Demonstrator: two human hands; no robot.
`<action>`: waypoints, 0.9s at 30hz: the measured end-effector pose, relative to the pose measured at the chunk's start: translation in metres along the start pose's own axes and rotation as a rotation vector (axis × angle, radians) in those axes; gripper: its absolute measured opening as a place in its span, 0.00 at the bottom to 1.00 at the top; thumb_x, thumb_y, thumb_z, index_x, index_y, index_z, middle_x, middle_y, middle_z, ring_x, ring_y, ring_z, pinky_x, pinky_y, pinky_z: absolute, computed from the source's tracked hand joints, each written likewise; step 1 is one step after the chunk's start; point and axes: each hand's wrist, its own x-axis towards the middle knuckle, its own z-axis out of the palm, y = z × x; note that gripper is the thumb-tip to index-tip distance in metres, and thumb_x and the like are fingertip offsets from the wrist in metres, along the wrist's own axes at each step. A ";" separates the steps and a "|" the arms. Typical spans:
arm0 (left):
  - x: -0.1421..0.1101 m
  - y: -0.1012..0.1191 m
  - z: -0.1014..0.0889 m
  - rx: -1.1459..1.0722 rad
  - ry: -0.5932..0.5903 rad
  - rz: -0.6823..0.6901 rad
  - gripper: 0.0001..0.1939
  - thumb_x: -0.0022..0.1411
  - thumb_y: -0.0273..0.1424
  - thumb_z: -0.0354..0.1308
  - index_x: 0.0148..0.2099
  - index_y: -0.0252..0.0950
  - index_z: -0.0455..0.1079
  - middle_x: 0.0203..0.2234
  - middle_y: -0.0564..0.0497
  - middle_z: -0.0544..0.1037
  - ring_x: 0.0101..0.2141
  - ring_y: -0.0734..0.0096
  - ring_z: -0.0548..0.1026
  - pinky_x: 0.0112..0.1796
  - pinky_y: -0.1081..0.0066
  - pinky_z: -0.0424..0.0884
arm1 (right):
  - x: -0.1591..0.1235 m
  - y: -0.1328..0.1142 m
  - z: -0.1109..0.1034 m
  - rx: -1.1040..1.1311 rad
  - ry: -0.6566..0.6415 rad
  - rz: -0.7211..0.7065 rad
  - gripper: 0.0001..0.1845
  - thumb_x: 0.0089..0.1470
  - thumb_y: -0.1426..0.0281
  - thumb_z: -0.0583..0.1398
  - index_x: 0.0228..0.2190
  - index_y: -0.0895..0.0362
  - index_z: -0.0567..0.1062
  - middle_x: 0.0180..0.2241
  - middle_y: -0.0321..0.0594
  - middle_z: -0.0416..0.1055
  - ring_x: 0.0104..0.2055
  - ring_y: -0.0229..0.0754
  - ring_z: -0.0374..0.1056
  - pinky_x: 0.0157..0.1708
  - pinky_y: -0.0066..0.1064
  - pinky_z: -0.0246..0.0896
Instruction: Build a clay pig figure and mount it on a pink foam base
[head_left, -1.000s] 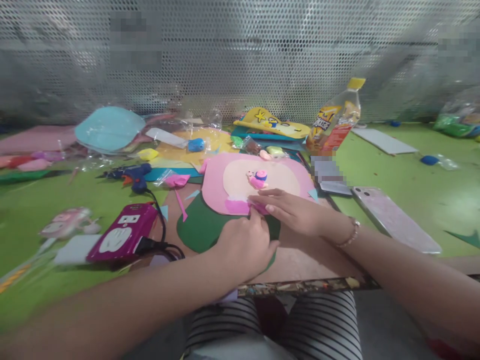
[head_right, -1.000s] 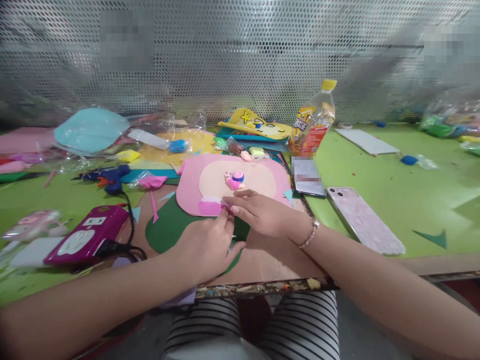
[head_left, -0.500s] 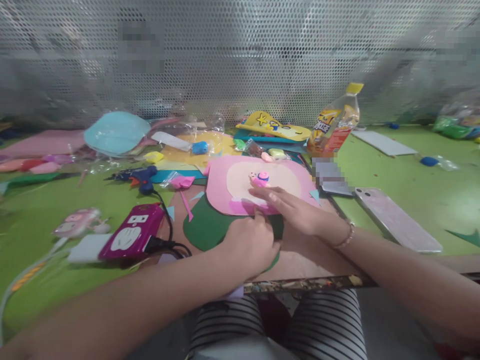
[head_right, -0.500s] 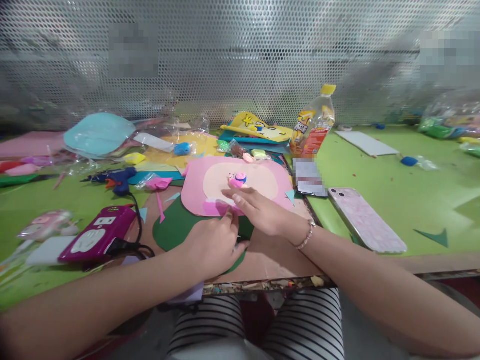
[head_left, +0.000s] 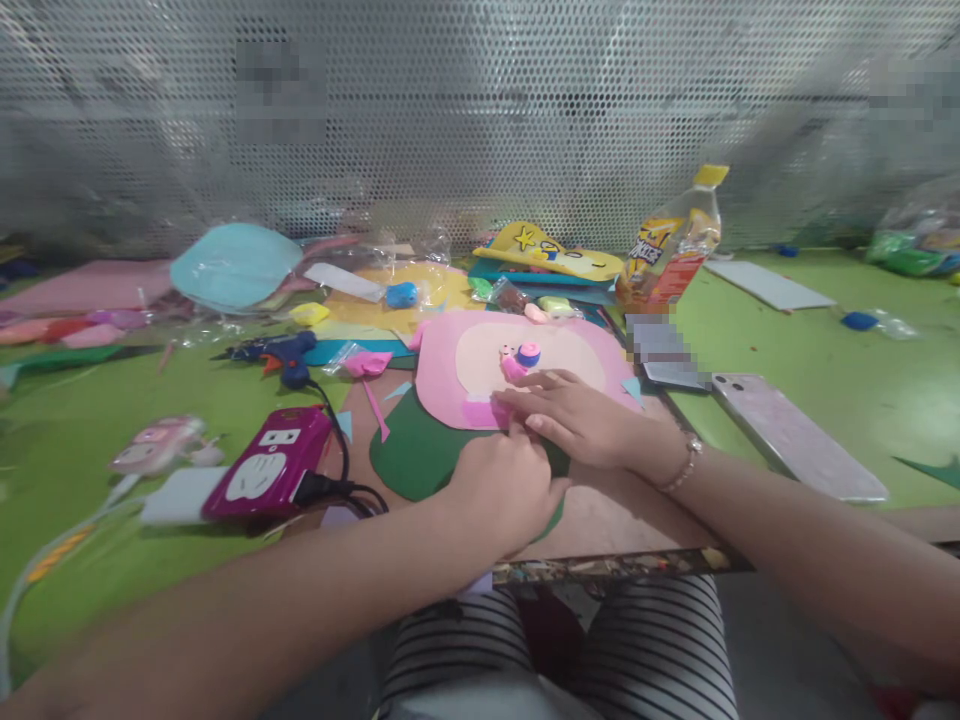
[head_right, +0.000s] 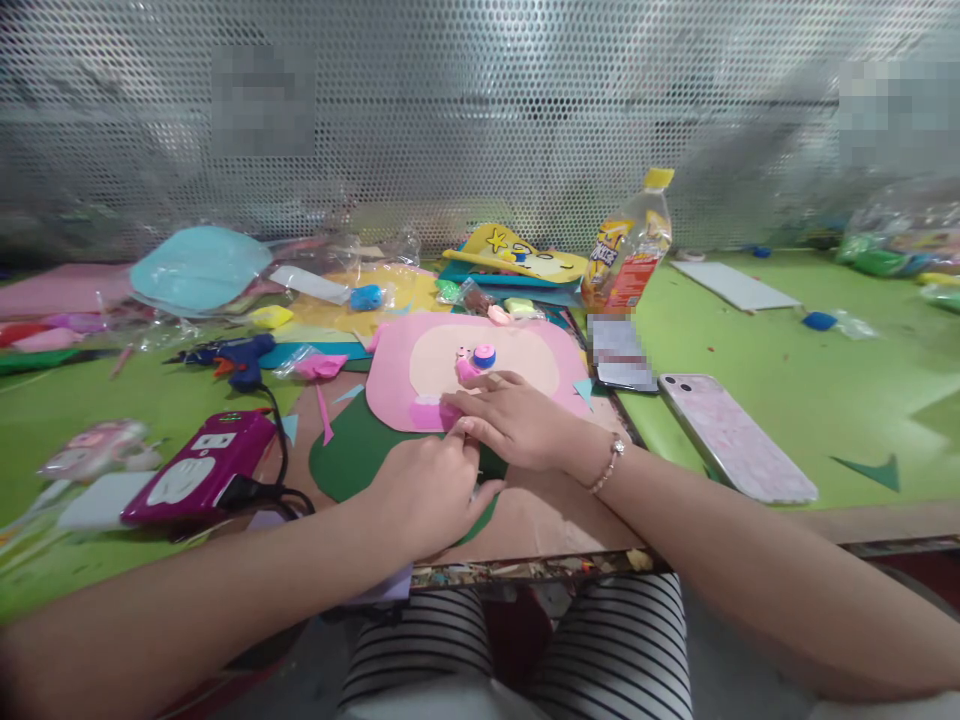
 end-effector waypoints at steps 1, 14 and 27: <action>0.000 0.000 0.000 0.001 0.002 0.002 0.28 0.62 0.43 0.47 0.51 0.22 0.68 0.35 0.33 0.76 0.35 0.52 0.77 0.30 0.61 0.74 | 0.000 0.000 -0.001 -0.008 -0.001 -0.002 0.27 0.64 0.62 0.39 0.56 0.59 0.61 0.51 0.46 0.68 0.55 0.49 0.57 0.54 0.47 0.46; 0.001 0.000 0.004 0.010 0.034 0.010 0.26 0.61 0.42 0.48 0.49 0.24 0.70 0.37 0.33 0.77 0.31 0.55 0.77 0.27 0.62 0.74 | -0.003 0.000 -0.001 0.057 0.043 -0.015 0.26 0.64 0.63 0.40 0.58 0.61 0.59 0.55 0.47 0.64 0.58 0.48 0.54 0.55 0.45 0.47; 0.000 0.000 0.004 0.020 0.035 -0.002 0.31 0.62 0.44 0.47 0.54 0.20 0.64 0.38 0.30 0.76 0.33 0.54 0.77 0.28 0.63 0.73 | -0.002 0.001 0.004 0.057 0.031 0.109 0.27 0.64 0.61 0.39 0.57 0.58 0.62 0.53 0.43 0.66 0.56 0.47 0.56 0.55 0.45 0.47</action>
